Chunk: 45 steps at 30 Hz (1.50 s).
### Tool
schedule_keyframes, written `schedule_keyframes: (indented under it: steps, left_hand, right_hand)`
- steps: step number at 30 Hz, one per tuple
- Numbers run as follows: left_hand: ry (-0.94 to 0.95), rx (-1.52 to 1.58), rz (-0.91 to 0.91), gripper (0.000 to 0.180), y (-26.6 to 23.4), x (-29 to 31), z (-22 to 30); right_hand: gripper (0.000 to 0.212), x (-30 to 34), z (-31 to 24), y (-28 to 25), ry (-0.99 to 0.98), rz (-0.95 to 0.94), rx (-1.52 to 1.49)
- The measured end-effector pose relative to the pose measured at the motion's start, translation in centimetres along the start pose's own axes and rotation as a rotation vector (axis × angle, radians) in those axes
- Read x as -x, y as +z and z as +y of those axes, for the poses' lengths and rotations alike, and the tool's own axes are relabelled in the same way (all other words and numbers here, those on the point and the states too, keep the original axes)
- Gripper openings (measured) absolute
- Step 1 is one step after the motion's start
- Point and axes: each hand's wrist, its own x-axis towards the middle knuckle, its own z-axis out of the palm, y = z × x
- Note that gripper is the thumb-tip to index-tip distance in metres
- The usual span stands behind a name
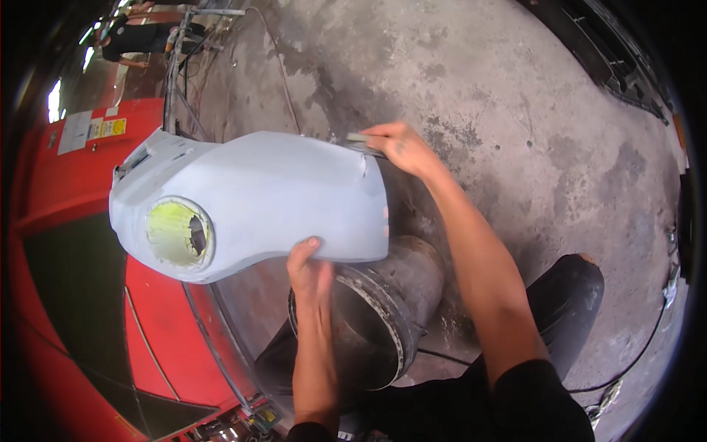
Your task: The person sands a white car bumper with a sanding block, focusing on edges and curves. They then rinse the sanding block in a bucket of water and wipe the bumper with a cloth to remove dust.
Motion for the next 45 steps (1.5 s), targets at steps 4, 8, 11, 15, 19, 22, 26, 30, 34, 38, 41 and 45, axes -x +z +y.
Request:
schedule_keyframes:
  steps: [4, 8, 11, 15, 19, 22, 26, 30, 34, 38, 41, 45]
  left_hand:
    - [0.03, -0.001, 0.056, 0.036, -0.1, 0.4, -0.1]
    - [0.03, -0.031, 0.062, 0.036, -0.4, 0.5, 0.2]
    - [0.014, 0.005, 0.037, 0.042, -0.6, 0.2, -0.2]
    - [0.065, -0.021, 0.06, 0.041, -0.3, 0.7, 0.6]
    - [0.012, -0.009, 0.03, 0.04, -0.9, 0.5, 0.1]
    - [0.017, 0.004, 0.021, 0.039, -0.1, 0.2, -0.4]
    - [0.037, -0.021, 0.037, 0.036, -0.5, 0.5, 0.3]
    - [0.009, -0.004, 0.023, 0.039, -0.9, -0.1, -0.3]
    - [0.028, -0.02, 0.054, 0.043, -0.6, 0.2, 0.2]
    - [-0.012, -0.02, 0.016, 0.043, -0.1, 0.4, 0.2]
    - [0.035, -0.024, 0.021, 0.044, 0.6, 0.1, -0.1]
    - [0.02, -0.006, 0.039, 0.036, -0.3, 1.0, 0.1]
  right_hand:
    - [0.038, 1.0, 0.0, -0.2, -0.031, -0.01, 0.012]
    - [0.039, 1.4, -0.8, -0.8, -0.021, -0.035, -0.008]
    - [0.039, 1.3, -2.0, -0.1, -0.074, 0.019, 0.053]
    - [0.039, 5.9, -2.3, 1.6, -0.149, 0.183, 0.129]
    - [0.04, 3.5, -1.5, 0.5, -0.103, 0.092, 0.062]
    - [0.041, 1.9, -1.0, 1.1, -0.03, 0.1, -0.001]
    - [0.043, 10.0, 0.9, 6.3, -0.304, 0.571, 0.196]
    - [0.04, 4.6, 1.1, 3.6, -0.289, 0.477, 0.189]
    - [0.039, 9.5, 0.7, 6.5, -0.273, 0.574, 0.128]
    - [0.038, 7.0, 0.9, 4.5, -0.308, 0.548, 0.191]
    - [0.038, 3.6, 0.1, 2.5, -0.243, 0.389, 0.2]
    - [0.037, 9.8, -1.3, 4.4, -0.27, 0.441, 0.26]
